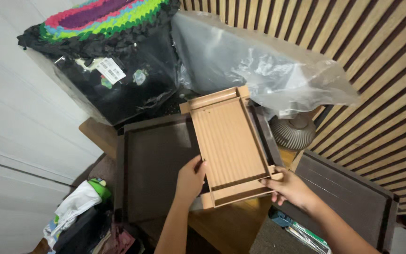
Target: The person assembles a small wooden drawer unit by removing the top cover, opening drawers, and then reattaching the cover and side panels. The person handles the drawer unit, top cover, and side panels throughout the process.
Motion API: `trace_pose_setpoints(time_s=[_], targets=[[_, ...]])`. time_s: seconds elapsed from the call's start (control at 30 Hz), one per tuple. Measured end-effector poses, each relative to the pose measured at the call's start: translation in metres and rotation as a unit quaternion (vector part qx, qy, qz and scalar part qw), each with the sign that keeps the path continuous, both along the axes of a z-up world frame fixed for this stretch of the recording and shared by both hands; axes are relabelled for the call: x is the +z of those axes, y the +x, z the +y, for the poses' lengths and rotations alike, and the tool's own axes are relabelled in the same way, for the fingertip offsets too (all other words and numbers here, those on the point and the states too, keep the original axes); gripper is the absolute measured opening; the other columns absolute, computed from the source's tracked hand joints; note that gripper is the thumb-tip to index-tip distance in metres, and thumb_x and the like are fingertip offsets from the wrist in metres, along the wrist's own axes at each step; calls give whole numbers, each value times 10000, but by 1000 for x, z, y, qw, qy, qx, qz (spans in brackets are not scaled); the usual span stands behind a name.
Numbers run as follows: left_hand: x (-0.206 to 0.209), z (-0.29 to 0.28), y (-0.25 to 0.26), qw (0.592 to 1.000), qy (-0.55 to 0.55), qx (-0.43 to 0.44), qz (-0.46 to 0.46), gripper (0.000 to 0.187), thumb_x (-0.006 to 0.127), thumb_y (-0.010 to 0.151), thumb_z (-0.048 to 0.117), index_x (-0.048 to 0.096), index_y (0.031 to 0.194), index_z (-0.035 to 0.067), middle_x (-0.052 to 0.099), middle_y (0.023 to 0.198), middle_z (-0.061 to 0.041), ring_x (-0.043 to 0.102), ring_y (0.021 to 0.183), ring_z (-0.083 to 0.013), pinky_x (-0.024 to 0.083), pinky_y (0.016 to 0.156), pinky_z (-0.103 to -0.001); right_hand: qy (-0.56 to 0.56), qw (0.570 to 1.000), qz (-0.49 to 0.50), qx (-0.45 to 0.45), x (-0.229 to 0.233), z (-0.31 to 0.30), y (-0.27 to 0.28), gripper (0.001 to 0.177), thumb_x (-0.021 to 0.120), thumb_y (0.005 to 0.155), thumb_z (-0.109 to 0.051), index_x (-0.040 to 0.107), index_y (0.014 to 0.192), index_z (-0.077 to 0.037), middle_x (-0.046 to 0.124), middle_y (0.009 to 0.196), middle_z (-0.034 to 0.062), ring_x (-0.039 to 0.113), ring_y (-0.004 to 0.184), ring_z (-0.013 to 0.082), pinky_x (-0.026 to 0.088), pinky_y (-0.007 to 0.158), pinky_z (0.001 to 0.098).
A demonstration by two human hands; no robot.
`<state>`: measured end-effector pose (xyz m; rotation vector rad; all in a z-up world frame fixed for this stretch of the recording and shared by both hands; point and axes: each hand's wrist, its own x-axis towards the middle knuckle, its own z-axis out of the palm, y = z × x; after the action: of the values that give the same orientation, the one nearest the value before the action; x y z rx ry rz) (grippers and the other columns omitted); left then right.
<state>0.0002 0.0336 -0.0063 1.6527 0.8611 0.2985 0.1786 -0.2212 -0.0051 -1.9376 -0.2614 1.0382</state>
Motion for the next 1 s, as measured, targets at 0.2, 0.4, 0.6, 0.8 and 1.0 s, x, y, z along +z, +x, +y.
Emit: trace_pose_setpoints(time_s=[0.2, 0.4, 0.6, 0.8, 1.0], targets=[[-29, 27, 2, 999, -24, -12, 30, 410, 584, 990, 297, 644, 1356, 122, 748, 955, -71, 709, 759, -163, 597, 652, -327, -217, 906, -316, 178, 6, 45, -20, 640, 732, 923, -540, 597, 1260, -11, 727, 1021, 168, 741, 965, 276, 592, 830, 409], [-62, 38, 15, 991, 131, -7, -38, 385, 705, 936, 260, 693, 1261, 55, 743, 1016, -163, 723, 849, -283, 579, 755, -388, -409, 813, -365, 196, 43, 63, -48, 638, 548, 977, -518, 454, 1453, -105, 565, 1399, 121, 708, 1125, 317, 607, 900, 419], [-52, 35, 17, 985, 172, 21, -18, 441, 715, 895, 242, 650, 1293, 62, 710, 1111, -155, 723, 958, -301, 569, 837, -391, -360, 827, -400, 162, 65, 65, -55, 621, 570, 955, -490, 460, 1433, -109, 576, 1376, 127, 701, 1097, 334, 602, 875, 430], [5, 6, 33, 950, 282, 57, -121, 363, 676, 916, 179, 666, 1252, 41, 679, 1230, -169, 660, 1122, -357, 529, 942, -417, -294, 849, -434, 62, 72, 34, -43, 417, 561, 975, -448, 626, 1262, -153, 716, 1120, 154, 735, 948, 383, 600, 809, 464], [61, -85, 82, 931, 268, -72, -235, 300, 660, 946, 161, 680, 1219, 39, 687, 1204, -181, 653, 1135, -373, 517, 970, -439, -186, 835, -514, -57, 73, -45, 5, 289, 621, 916, -305, 711, 1113, -113, 739, 1056, 179, 720, 917, 396, 580, 774, 490]])
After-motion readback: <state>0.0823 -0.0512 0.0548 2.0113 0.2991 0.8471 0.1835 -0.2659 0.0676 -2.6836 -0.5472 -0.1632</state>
